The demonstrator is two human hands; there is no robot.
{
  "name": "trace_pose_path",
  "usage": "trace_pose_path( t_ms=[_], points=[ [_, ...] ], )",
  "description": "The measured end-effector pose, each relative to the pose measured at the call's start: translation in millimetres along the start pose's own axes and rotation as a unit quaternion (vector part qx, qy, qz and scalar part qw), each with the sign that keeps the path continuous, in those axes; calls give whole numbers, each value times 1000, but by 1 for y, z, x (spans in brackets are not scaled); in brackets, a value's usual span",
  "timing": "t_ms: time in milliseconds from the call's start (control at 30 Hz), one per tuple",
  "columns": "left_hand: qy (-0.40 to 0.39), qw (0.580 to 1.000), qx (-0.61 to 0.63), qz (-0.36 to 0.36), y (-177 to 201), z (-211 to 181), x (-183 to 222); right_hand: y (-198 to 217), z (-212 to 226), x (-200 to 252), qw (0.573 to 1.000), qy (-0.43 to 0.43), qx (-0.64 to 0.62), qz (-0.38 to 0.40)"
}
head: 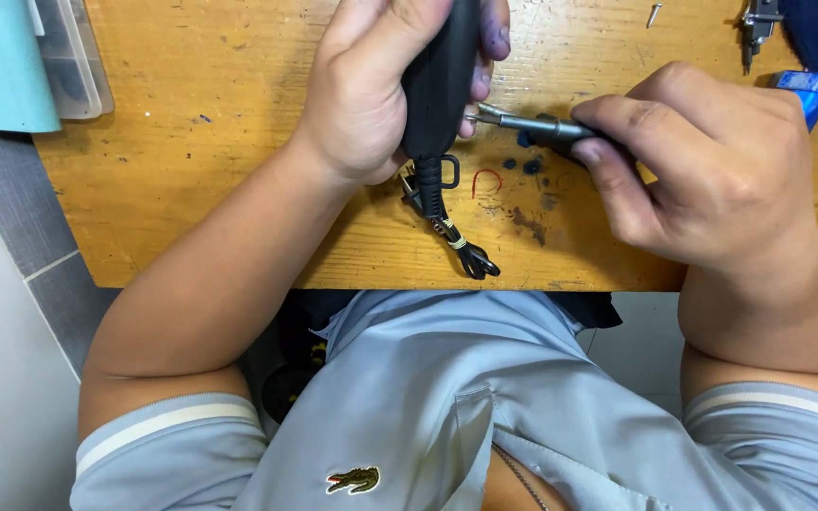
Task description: The person reassembles a black hair dryer by snapping the two halves of the casing together. They then use a screwdriver to tighten screws on the handle, securing the casing. The person rotates the hair dryer to access different screw locations.
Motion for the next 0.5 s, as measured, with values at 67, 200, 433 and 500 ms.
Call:
trace_pose_path(
  t_ms=[67, 200, 433, 500],
  points=[
    [3, 1000, 7, 4, -1, 0, 0, 0, -1, 0, 1000, -4, 3, 1],
    [-6, 1000, -16, 21, -5, -2, 1, -1, -1, -1, 1000, -11, -10, 7],
    [-10, 998, -52, 39, -14, -2, 3, -14, -3, -3, 998, -13, -12, 58],
    [-19, 996, -69, 54, -20, -5, 4, -20, -7, -6, 995, -29, -51, 80]
  ],
)
Point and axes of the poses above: each hand's wrist, its own x-axis away from the middle knuckle, its own y-axis out of the back of the hand, z = x × y, the point moved 9 cm from there along -x, towards the middle knuckle, and after that the axes turned 1 degree about z, right-handed, at the moved point
